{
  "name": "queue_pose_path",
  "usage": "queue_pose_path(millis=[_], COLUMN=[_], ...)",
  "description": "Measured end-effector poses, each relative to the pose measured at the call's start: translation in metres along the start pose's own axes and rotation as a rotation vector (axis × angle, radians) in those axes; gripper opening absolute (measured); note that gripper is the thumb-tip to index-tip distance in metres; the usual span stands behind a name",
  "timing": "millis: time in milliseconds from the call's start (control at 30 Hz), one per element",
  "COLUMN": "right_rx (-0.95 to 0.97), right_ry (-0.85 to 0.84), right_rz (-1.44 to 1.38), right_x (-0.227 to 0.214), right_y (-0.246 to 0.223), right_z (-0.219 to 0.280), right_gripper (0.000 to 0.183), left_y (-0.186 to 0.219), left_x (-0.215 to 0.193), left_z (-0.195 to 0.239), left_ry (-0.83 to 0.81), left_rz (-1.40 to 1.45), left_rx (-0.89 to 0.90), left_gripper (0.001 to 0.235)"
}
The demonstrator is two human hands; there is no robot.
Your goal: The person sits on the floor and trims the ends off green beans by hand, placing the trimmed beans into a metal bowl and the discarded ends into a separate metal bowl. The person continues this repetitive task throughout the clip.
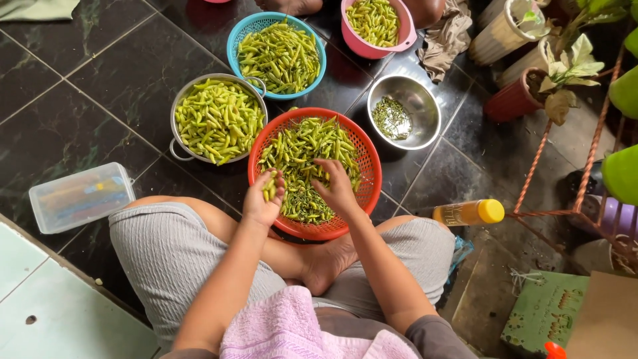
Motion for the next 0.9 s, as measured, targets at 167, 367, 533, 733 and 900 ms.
queue_pose_path(millis=[167, 367, 533, 733, 900], right_rx=[-0.003, -0.079, -0.151, 0.072, 0.158], right_ry=[0.055, -0.008, 0.009, -0.061, 0.023], right_rz=[0.06, 0.321, 0.497, 0.299, 0.049], right_x=[0.031, 0.063, 0.072, 0.06, 0.054], right_y=[0.047, 0.061, 0.051, 0.055, 0.087], right_z=[-0.019, -0.047, -0.057, -0.038, -0.015], right_gripper=[0.03, 0.025, 0.022, 0.035, 0.027], left_y=[0.095, 0.223, 0.279, 0.274, 0.247], left_x=[0.033, 0.05, 0.036, 0.026, 0.063], left_z=[-0.019, -0.093, -0.139, -0.133, -0.089], left_ry=[-0.029, 0.047, 0.289, 0.804, 0.811], left_rz=[0.156, 0.17, 0.032, -1.137, -1.613], left_rx=[0.059, 0.281, 0.447, 0.587, 0.836], left_gripper=[0.019, 0.016, 0.021, 0.037, 0.03])
Point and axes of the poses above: each hand's wrist, its own z-axis away from the middle knuckle, its own x-axis out of the palm, y = z × x, the point moved 5 cm from there along -z, towards the middle knuckle, and after that the axes turned 14 degrees about -x, right-handed, at the moved point
